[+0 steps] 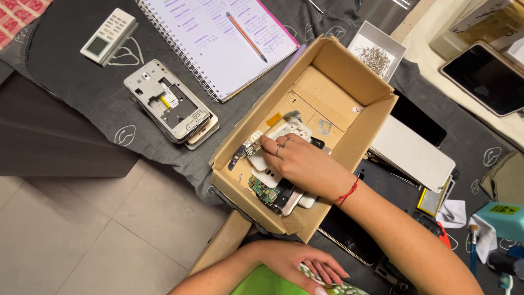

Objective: The person organizes various mobile phone components, including circuit boards and casing parts, by picking them up from a workspace and placing them into a cardboard box.

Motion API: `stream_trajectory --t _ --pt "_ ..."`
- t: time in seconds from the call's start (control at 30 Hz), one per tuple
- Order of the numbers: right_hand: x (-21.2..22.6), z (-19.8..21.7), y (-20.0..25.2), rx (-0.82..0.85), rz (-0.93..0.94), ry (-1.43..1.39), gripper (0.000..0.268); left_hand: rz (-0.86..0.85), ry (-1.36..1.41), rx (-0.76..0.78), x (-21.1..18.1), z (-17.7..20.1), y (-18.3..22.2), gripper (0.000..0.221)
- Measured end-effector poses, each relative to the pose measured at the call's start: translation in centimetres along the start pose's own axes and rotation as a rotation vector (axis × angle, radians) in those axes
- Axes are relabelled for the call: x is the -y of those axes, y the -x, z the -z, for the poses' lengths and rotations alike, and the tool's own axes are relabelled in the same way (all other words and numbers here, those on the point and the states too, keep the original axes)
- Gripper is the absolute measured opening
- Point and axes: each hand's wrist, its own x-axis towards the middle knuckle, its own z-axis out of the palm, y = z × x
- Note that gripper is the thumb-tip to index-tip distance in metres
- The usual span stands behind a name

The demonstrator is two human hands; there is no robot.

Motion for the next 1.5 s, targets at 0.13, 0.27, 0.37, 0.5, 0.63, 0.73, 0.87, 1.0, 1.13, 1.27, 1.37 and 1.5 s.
stream_trajectory --t 0.13,0.27,0.37,0.5,0.63,0.73,0.87,1.0,1.13,1.27,1.37,1.5 --pt "0.0 0.5 0.1 0.005 0.004 0.129 0.018 0.043 0.025 0.005 -1.1 0.1 0.2 0.071" --pt "-0.3 1.1 0.1 0.016 0.013 0.207 0.019 0.030 0.068 0.001 -1.1 0.4 0.3 0.070" --pt "-0.4 0.6 0.4 0.012 0.019 0.225 0.024 0.062 0.117 -0.015 -2.3 0.3 0.2 0.072" --pt "-0.3 0.8 0.6 -0.030 0.024 0.143 0.031 0.078 0.110 -0.040 -2.7 0.1 0.2 0.072" --pt "-0.1 0.9 0.5 -0.086 0.036 0.098 0.018 0.083 0.101 -0.061 -2.8 -0.2 0.3 0.069" --pt "0.4 0.7 0.8 -0.012 0.069 0.039 0.031 0.078 0.103 -0.080 -2.5 -0.3 0.2 0.066" --pt "1.7 1.5 0.8 -0.006 0.023 -0.124 0.037 0.102 0.089 -0.052 -2.9 -0.2 0.3 0.070" --pt "2.1 2.7 0.8 0.030 -0.048 -0.334 0.041 0.051 0.092 -0.013 -1.2 -0.1 -0.1 0.071" --pt "2.2 2.7 1.2 0.025 -0.076 -0.456 0.049 0.056 0.032 -0.020 -0.5 -0.2 0.0 0.065" --pt "2.3 3.1 1.5 0.028 -0.089 -0.430 0.052 -0.005 0.094 0.001 1.4 0.4 -0.2 0.062" --pt "2.6 4.1 1.8 -0.052 -0.085 -0.339 0.047 -0.001 0.114 0.004 0.7 0.7 -0.1 0.072" --pt "3.0 5.6 3.1 -0.245 -0.143 -0.207 0.028 0.028 0.133 0.014 0.5 1.0 -0.1 0.085"
